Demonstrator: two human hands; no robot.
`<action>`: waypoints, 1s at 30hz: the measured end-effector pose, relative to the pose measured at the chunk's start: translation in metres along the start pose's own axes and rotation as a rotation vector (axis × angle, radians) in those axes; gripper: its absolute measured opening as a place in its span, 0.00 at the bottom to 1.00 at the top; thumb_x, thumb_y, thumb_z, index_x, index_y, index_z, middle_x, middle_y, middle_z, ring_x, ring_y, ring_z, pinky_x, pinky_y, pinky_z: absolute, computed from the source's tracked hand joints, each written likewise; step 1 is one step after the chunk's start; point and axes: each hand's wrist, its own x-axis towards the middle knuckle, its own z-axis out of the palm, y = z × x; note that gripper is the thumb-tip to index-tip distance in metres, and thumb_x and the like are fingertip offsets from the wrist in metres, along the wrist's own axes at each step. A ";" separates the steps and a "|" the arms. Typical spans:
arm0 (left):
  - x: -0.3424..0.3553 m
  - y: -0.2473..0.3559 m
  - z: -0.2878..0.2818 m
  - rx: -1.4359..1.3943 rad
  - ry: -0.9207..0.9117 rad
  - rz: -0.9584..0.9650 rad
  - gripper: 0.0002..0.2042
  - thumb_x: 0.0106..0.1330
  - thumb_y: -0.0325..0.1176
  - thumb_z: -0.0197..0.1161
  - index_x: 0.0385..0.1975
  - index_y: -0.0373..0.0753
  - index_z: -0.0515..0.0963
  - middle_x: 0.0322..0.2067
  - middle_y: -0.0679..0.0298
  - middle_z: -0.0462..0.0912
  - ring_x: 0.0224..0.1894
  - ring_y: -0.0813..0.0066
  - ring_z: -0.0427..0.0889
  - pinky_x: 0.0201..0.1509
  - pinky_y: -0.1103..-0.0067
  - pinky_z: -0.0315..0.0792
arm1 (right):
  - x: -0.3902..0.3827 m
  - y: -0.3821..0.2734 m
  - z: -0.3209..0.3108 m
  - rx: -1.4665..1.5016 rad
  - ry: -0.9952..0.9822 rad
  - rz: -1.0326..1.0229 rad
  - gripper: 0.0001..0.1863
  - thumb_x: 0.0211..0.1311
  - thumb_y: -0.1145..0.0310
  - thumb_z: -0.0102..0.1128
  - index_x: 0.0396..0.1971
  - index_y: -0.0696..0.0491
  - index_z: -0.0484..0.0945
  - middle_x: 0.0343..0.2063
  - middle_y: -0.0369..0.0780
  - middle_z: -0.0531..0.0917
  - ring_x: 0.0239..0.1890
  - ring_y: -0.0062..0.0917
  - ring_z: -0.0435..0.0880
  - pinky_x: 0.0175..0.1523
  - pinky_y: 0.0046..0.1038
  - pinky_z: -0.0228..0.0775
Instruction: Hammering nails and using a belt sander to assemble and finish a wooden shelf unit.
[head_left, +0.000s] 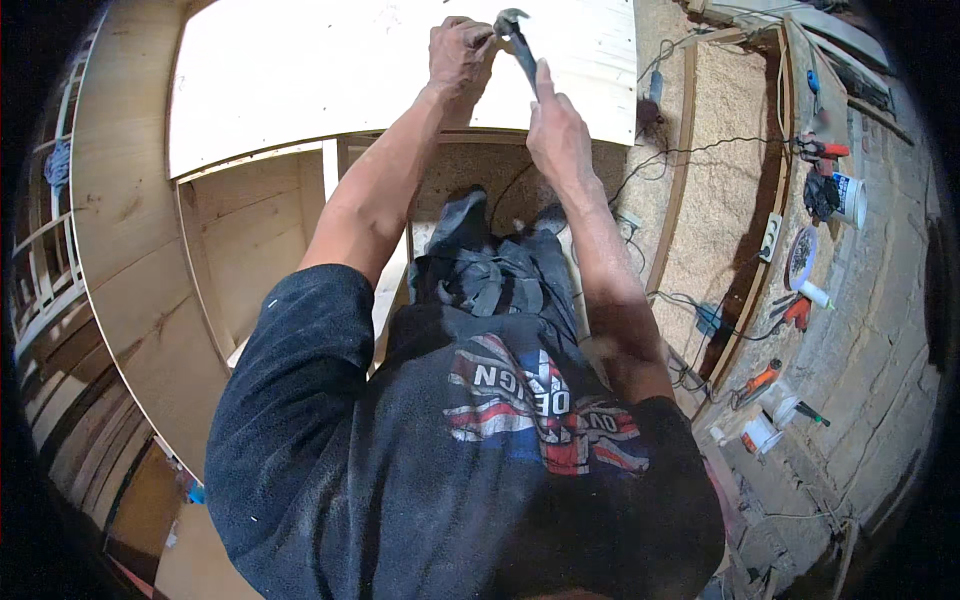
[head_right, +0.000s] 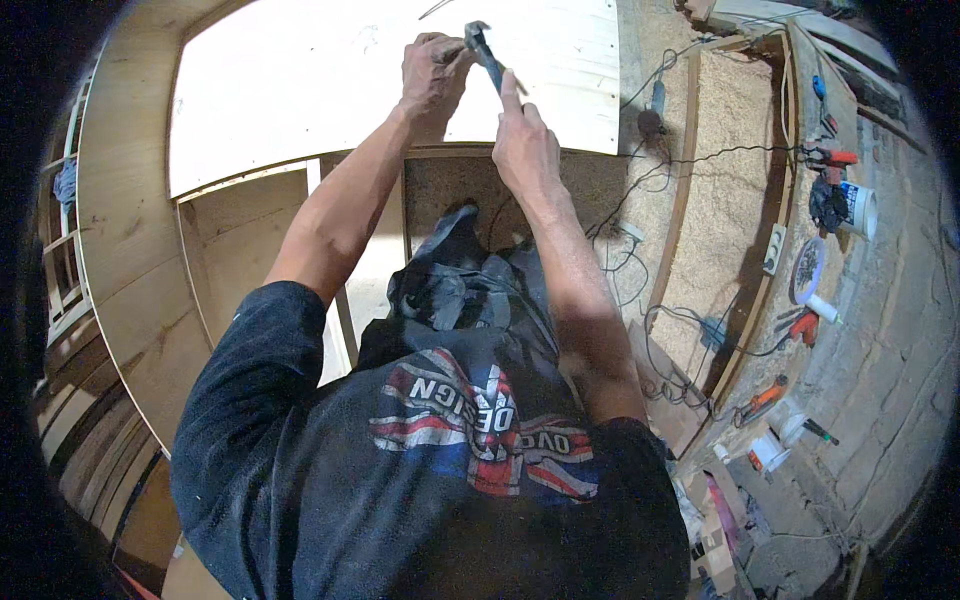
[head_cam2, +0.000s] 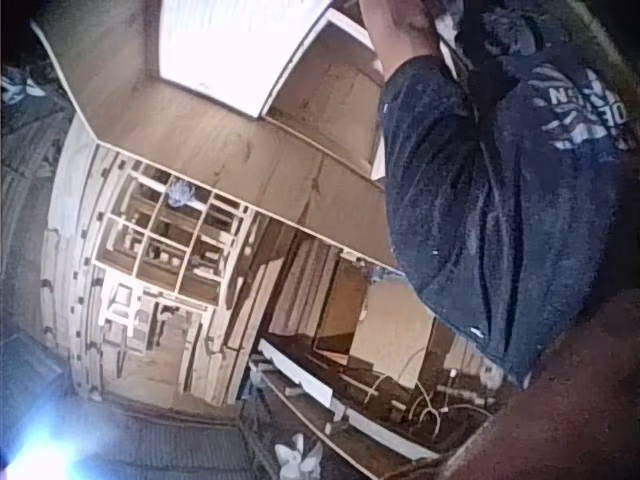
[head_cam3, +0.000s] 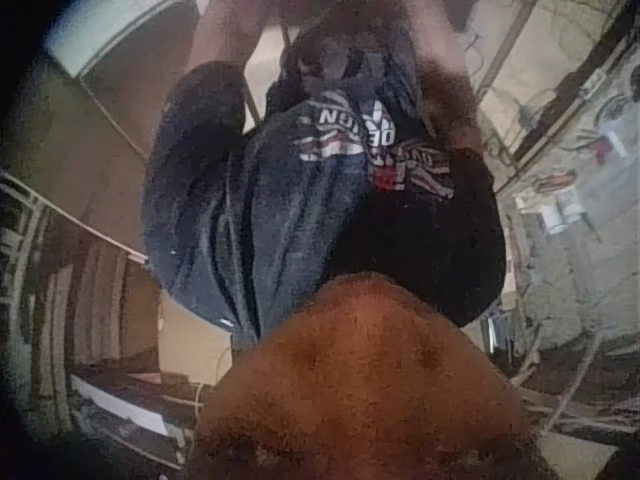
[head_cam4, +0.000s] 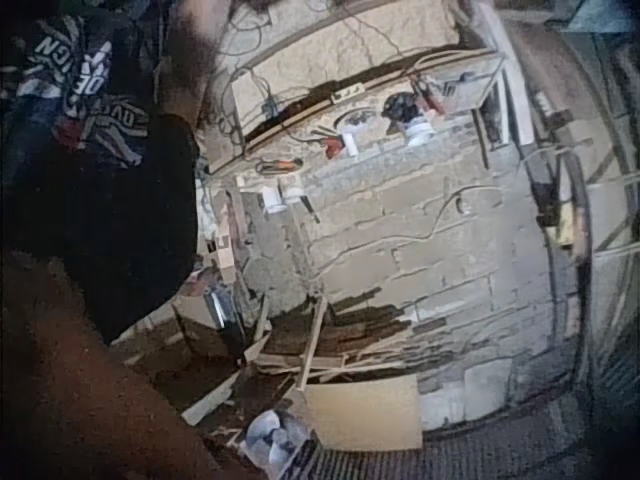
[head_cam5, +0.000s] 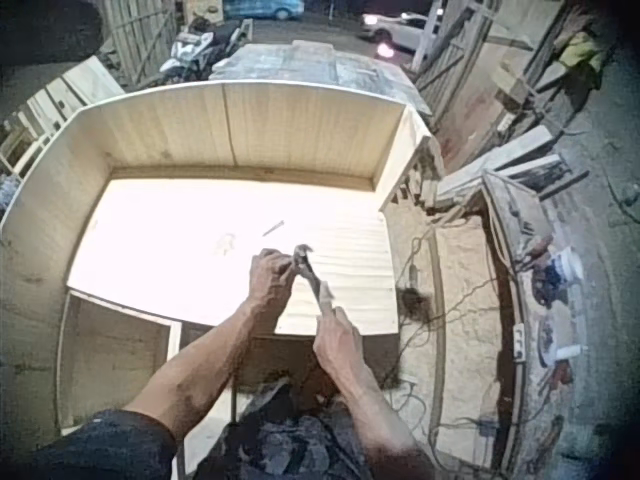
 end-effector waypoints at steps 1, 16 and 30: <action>0.000 0.009 -0.002 -0.058 0.006 -0.060 0.09 0.65 0.41 0.69 0.35 0.44 0.88 0.38 0.64 0.88 0.50 0.60 0.80 0.52 0.66 0.74 | 0.004 0.001 -0.004 -0.019 -0.058 0.054 0.32 0.74 0.72 0.47 0.75 0.56 0.52 0.44 0.54 0.82 0.42 0.46 0.86 0.46 0.42 0.80; -0.008 0.008 -0.019 0.020 -0.019 -0.045 0.11 0.69 0.39 0.63 0.44 0.42 0.85 0.49 0.64 0.86 0.58 0.63 0.75 0.63 0.65 0.63 | 0.024 -0.044 -0.077 0.344 0.504 -0.236 0.28 0.75 0.70 0.49 0.71 0.63 0.59 0.36 0.51 0.83 0.33 0.34 0.86 0.34 0.32 0.79; -0.032 0.016 -0.036 0.391 -0.263 -0.026 0.25 0.78 0.43 0.41 0.67 0.33 0.67 0.72 0.54 0.64 0.75 0.54 0.58 0.78 0.50 0.45 | 0.016 -0.046 -0.088 0.857 0.472 -0.189 0.25 0.72 0.72 0.53 0.66 0.63 0.66 0.32 0.52 0.84 0.30 0.43 0.84 0.34 0.37 0.76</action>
